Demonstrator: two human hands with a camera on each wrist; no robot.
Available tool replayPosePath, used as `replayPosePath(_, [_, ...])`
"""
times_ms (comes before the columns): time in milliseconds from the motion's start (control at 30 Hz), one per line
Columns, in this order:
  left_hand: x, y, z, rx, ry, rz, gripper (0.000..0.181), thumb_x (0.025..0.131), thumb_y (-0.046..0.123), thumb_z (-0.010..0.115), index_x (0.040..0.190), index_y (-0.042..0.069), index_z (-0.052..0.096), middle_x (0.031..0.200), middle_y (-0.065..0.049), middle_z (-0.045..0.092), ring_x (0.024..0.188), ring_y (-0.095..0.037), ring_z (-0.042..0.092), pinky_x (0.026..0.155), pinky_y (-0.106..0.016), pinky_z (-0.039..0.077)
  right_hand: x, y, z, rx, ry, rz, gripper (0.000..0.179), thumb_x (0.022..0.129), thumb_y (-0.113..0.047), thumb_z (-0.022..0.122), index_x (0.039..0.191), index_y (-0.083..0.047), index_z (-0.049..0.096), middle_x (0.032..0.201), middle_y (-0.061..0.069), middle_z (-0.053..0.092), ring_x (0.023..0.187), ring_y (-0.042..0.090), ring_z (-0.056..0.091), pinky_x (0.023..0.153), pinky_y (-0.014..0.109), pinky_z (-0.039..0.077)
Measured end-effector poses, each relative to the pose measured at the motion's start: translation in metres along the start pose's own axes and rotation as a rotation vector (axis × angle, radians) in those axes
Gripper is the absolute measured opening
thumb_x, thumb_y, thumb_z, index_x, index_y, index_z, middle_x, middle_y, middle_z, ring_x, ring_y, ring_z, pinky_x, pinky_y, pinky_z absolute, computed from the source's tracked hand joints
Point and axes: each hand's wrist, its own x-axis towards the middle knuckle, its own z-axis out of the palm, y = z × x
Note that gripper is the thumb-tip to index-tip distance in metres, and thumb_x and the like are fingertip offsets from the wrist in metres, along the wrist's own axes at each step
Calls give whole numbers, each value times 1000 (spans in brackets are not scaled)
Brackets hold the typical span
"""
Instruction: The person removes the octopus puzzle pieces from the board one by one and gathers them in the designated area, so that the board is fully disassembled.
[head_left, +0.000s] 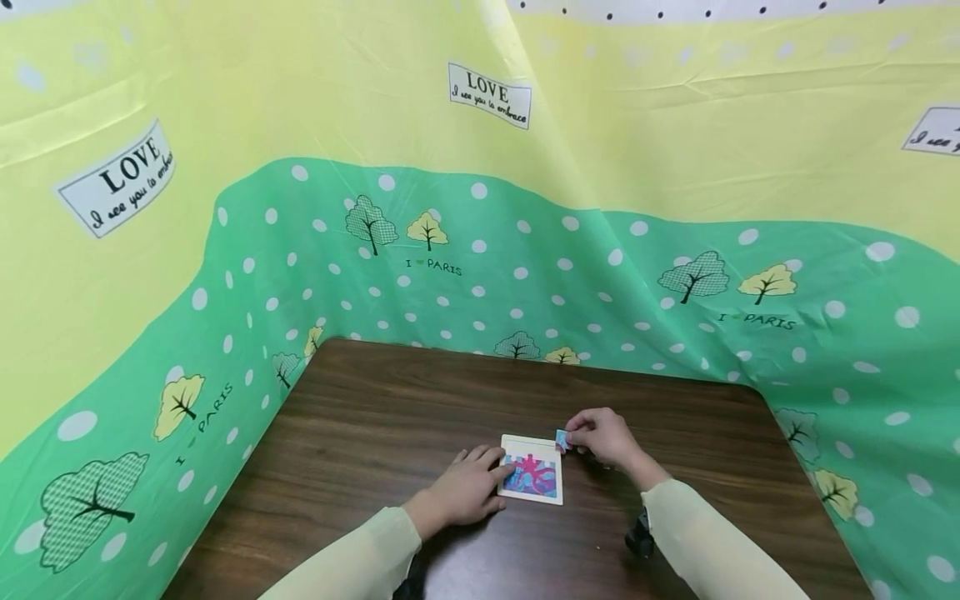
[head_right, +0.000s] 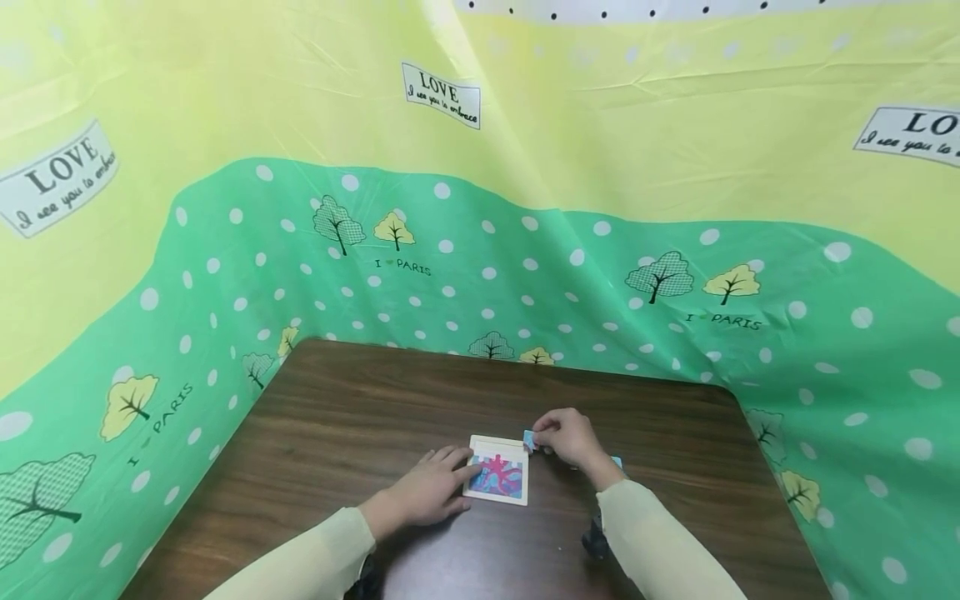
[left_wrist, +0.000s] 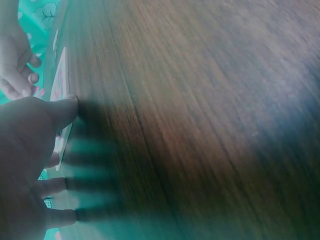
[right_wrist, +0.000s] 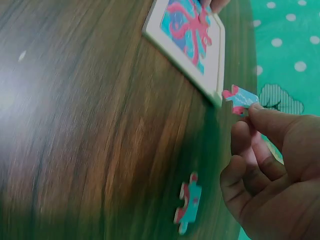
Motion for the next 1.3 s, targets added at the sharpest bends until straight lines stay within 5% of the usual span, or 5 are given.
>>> replayPosePath(633, [-1, 3, -7, 13, -39, -11, 64, 99, 53, 61, 156, 26, 46, 158, -3, 42, 144, -27, 43, 109, -56, 46, -8, 24, -12, -133, 20, -9, 7, 92, -9, 74, 91, -2, 75, 76, 4, 69, 62, 18, 60, 53, 31, 49])
replayPosePath(1000, [-1, 6, -13, -5, -60, -27, 63, 100, 52, 60, 156, 26, 46, 160, -3, 41, 145, -29, 43, 110, -57, 46, -1, 30, -9, -264, 35, -27, 6, 90, -8, 76, 85, -11, 78, 80, -1, 70, 67, 15, 57, 62, 31, 47])
replayPosePath(1300, [-2, 5, -10, 34, -57, -14, 64, 100, 55, 58, 156, 26, 46, 159, -2, 41, 145, -27, 43, 111, -54, 46, -1, 28, -5, -265, 29, -4, 8, 90, -6, 75, 85, -11, 79, 82, 1, 71, 69, 16, 57, 59, 30, 48])
